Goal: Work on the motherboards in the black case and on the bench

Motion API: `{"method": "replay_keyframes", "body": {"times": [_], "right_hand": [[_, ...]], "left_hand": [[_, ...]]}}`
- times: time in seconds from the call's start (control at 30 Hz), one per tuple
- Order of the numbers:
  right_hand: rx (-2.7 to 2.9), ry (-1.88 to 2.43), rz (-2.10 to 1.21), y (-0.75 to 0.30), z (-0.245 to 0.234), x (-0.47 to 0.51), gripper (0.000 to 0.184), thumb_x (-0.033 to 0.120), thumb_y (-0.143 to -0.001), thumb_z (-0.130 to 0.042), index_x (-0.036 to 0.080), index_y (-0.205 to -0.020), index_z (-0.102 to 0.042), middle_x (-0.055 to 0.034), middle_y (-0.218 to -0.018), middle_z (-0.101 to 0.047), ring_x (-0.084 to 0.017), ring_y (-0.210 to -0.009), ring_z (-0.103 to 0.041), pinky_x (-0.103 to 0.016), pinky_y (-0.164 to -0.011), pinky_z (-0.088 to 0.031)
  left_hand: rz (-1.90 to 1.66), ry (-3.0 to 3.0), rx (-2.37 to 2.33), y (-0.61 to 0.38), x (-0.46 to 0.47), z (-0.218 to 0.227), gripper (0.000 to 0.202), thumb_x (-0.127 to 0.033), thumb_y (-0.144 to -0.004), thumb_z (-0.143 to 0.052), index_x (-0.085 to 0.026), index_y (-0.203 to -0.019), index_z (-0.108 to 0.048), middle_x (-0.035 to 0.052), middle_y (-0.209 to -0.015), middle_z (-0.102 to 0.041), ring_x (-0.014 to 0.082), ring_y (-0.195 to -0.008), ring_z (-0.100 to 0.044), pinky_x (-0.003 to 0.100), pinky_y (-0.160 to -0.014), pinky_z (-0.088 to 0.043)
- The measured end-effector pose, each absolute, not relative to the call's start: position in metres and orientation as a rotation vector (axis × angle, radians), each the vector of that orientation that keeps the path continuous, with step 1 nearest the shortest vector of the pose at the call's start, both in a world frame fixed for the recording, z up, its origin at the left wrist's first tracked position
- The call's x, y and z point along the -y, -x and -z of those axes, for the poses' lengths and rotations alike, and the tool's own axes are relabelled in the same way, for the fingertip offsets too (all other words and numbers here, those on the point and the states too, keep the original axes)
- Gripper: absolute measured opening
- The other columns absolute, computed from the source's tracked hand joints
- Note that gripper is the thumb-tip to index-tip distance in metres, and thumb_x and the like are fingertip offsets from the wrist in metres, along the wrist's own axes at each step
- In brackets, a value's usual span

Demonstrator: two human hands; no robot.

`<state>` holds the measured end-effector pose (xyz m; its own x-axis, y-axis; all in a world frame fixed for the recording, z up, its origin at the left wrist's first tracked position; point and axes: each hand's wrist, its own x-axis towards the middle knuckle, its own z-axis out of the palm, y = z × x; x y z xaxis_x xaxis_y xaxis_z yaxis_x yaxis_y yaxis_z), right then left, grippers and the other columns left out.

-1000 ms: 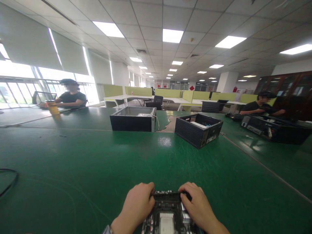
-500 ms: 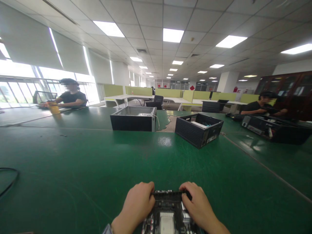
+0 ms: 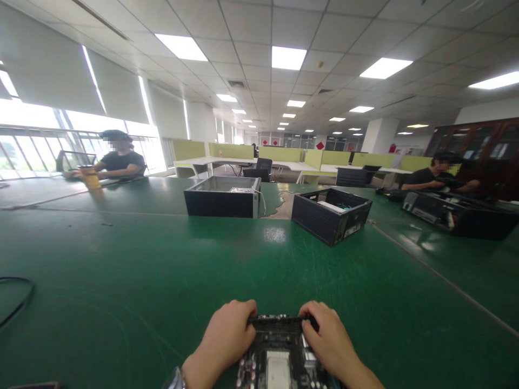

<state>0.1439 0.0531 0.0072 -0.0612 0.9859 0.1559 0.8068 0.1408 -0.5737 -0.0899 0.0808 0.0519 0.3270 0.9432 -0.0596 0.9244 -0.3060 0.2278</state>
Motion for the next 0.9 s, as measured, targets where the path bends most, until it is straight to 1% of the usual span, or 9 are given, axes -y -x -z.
{"method": "replay_keyframes", "body": {"times": [0.1,0.23,0.43,0.57,0.7,0.9], "right_hand": [[1.920,1.724,-0.458,-0.144,-0.007,-0.054,0.017,0.023,-0.080,-0.044,0.024,-0.084,-0.060,0.0011,-0.088,-0.064,-0.017,-0.087,-0.054,-0.029,-0.080,-0.035],[1.906,1.702,-0.452,-0.144,-0.006,-0.054,0.017,0.022,-0.080,-0.044,0.024,-0.084,-0.060,0.0011,-0.087,-0.064,-0.017,-0.087,-0.054,-0.029,-0.080,-0.034],[1.900,1.700,-0.449,-0.145,-0.003,-0.055,0.015,0.022,-0.080,-0.045,0.024,-0.082,-0.060,0.0012,-0.085,-0.063,-0.017,-0.086,-0.053,-0.029,-0.079,-0.034],[1.895,1.706,-0.458,-0.145,-0.002,-0.055,0.014,0.022,-0.080,-0.046,0.024,-0.081,-0.059,0.0011,-0.084,-0.063,-0.017,-0.085,-0.053,-0.029,-0.079,-0.034],[1.881,1.699,-0.451,-0.145,-0.003,-0.054,0.013,0.022,-0.080,-0.046,0.024,-0.080,-0.058,0.0011,-0.083,-0.062,-0.017,-0.084,-0.053,-0.029,-0.078,-0.033],[1.882,1.685,-0.454,-0.144,-0.003,-0.053,0.013,0.022,-0.081,-0.046,0.024,-0.082,-0.059,0.0008,-0.085,-0.063,-0.018,-0.085,-0.053,-0.029,-0.078,-0.033]], "left_hand": [[-0.173,-2.341,-1.644,0.098,-0.083,-0.054,0.027,-0.016,-0.069,-0.048,-0.025,-0.089,-0.065,0.0037,-0.090,-0.068,0.0199,-0.087,-0.060,0.028,-0.072,-0.041],[-0.196,-2.308,-1.607,0.104,-0.086,-0.055,0.026,-0.019,-0.070,-0.049,-0.025,-0.089,-0.066,0.0027,-0.088,-0.068,0.0202,-0.087,-0.060,0.027,-0.069,-0.041],[-0.190,-2.321,-1.620,0.104,-0.087,-0.054,0.022,-0.027,-0.073,-0.051,-0.024,-0.088,-0.067,0.0035,-0.088,-0.068,0.0204,-0.087,-0.060,0.027,-0.070,-0.041],[-0.166,-2.328,-1.651,0.102,-0.088,-0.053,0.021,-0.025,-0.074,-0.049,-0.024,-0.085,-0.068,0.0038,-0.087,-0.069,0.0198,-0.085,-0.060,0.027,-0.069,-0.041],[-0.202,-2.352,-1.646,0.101,-0.088,-0.051,0.021,-0.023,-0.074,-0.048,-0.026,-0.083,-0.067,0.0023,-0.086,-0.069,0.0194,-0.083,-0.060,0.027,-0.068,-0.040],[-0.211,-2.363,-1.630,0.100,-0.086,-0.054,0.022,-0.021,-0.074,-0.047,-0.026,-0.081,-0.067,0.0018,-0.084,-0.069,0.0186,-0.081,-0.060,0.027,-0.067,-0.039]]}}
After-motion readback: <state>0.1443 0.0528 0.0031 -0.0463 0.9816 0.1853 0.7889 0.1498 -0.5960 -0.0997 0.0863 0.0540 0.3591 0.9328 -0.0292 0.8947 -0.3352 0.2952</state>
